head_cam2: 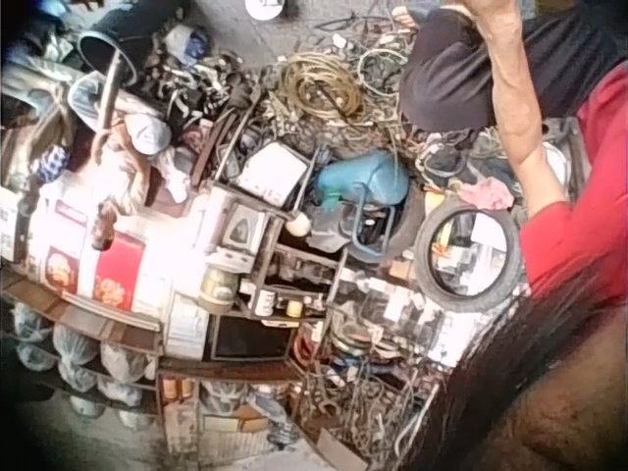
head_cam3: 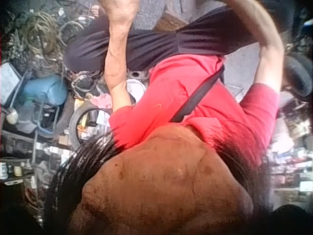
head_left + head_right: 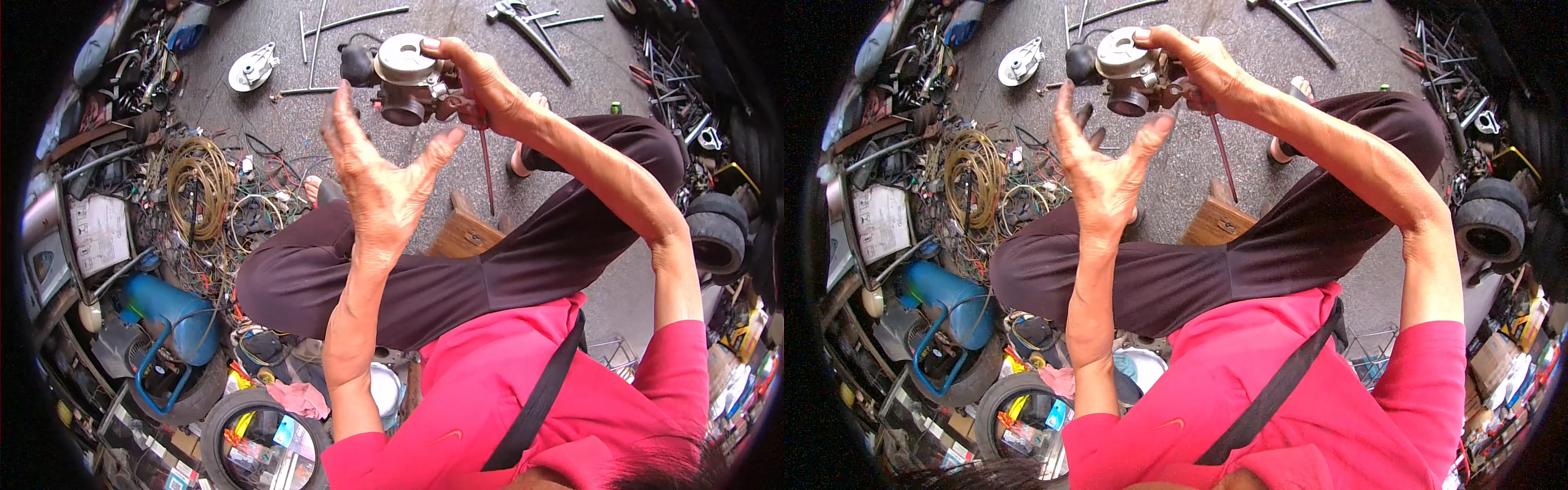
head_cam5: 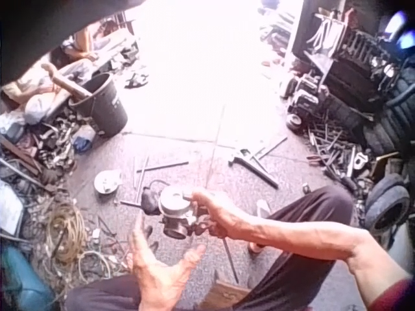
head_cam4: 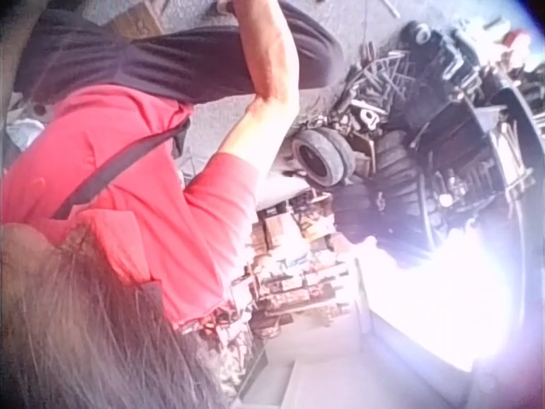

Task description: Inspecting and using a screwdriver and hammer to repair a motorcycle carburetor.

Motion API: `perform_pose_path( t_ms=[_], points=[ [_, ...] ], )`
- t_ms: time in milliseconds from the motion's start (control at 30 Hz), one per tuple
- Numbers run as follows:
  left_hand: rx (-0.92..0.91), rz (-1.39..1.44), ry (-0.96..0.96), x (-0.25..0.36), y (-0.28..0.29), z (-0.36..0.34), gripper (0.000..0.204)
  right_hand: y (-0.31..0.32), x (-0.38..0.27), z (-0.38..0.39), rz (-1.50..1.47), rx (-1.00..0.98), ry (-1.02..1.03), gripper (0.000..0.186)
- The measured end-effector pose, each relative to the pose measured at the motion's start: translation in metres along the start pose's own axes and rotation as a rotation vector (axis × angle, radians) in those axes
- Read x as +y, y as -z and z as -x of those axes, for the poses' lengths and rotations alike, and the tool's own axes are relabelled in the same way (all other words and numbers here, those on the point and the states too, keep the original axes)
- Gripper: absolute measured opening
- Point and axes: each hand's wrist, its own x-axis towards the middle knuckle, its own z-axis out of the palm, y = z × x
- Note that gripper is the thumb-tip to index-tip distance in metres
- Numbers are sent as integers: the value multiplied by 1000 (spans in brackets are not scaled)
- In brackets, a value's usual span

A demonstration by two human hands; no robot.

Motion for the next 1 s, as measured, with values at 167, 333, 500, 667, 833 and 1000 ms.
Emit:
perform_pose_path(
  t_ms=[167,333,500,667,833,1000],
  points=[
    [65,85,43,-2,-13,-1,104,-4,3,4,52,88,18,55],
    [141,283,92,4,-13,-3,89,-7,2,9,32,93,71,63],
    [144,300,83,9,-9,-3,86,-5,-1,12,58,86,34,66],
    [120,371,88,8,-6,-3,86,-4,-4,14,54,107,19,67],
    [-21,866,550,-1,5,-15,67,-6,-7,19,256,138,19,66],
    [-199,1022,622,-2,10,-9,43,-9,-6,29,405,62,121,76]
  ],
)
